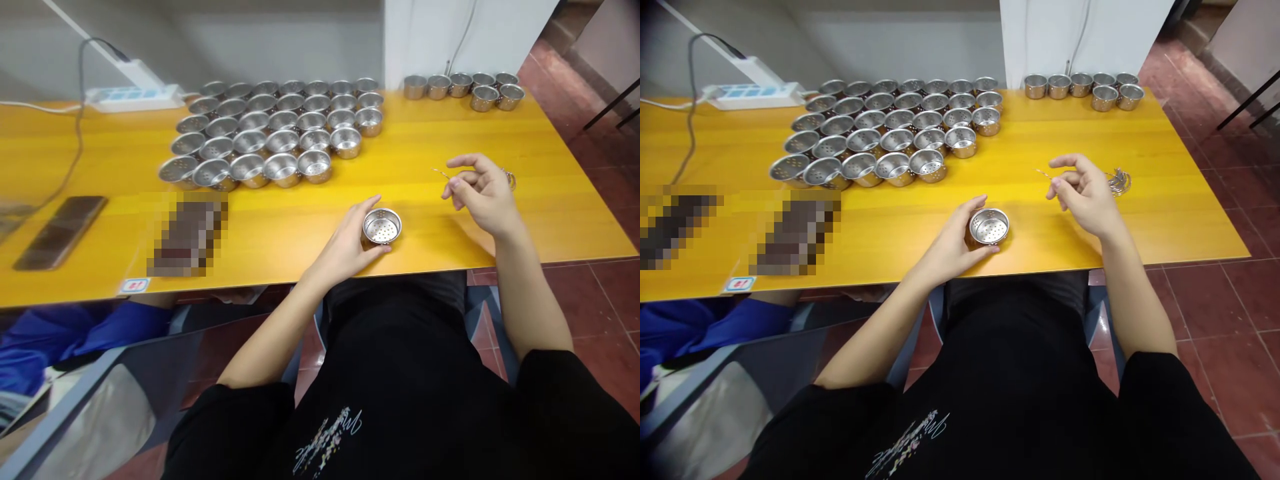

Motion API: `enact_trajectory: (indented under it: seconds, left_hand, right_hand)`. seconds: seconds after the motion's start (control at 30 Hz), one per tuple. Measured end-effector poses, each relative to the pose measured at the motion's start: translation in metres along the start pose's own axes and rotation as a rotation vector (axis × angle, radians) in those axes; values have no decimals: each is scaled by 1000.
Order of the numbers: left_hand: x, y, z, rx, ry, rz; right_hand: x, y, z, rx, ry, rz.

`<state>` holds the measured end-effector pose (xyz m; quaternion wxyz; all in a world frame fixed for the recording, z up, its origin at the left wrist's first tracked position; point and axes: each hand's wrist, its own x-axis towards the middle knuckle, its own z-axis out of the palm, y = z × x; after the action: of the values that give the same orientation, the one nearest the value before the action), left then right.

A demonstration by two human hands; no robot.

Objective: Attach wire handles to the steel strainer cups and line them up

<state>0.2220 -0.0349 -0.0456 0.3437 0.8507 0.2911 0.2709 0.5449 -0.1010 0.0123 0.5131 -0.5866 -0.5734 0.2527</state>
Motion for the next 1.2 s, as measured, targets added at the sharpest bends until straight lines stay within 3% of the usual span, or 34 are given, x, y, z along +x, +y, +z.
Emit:
enact_trajectory:
  seconds: [0.17, 0.37, 0.63, 0.8, 0.9, 0.97, 1.13, 1.2]
  left_hand:
    - [0, -2, 3, -27, -32, -42]
    - [2, -5, 5, -93, 26, 43]
    - [6, -7, 0, -15, 109, -16]
    - [24, 9, -8, 56, -69, -25]
    - [45, 18, -18, 103, -116, 63]
    - [64, 19, -29, 122, -213, 138]
    - [115, -1, -56, -27, -488, 239]
    - [128, -18, -56, -176, -520, 234]
  right_hand:
    - [0, 0, 25, 204, -98, 86]
    - [-3, 8, 38, 387, -209, 203]
    - [-5, 10, 46, 381, -262, 182]
    - [-4, 8, 44, 419, -269, 165]
    - [-7, 6, 44, 403, -272, 107]
    - [-7, 3, 43, 380, -277, 65]
    - [25, -11, 39, 195, -339, -78]
    - [50, -10, 42, 153, -427, -170]
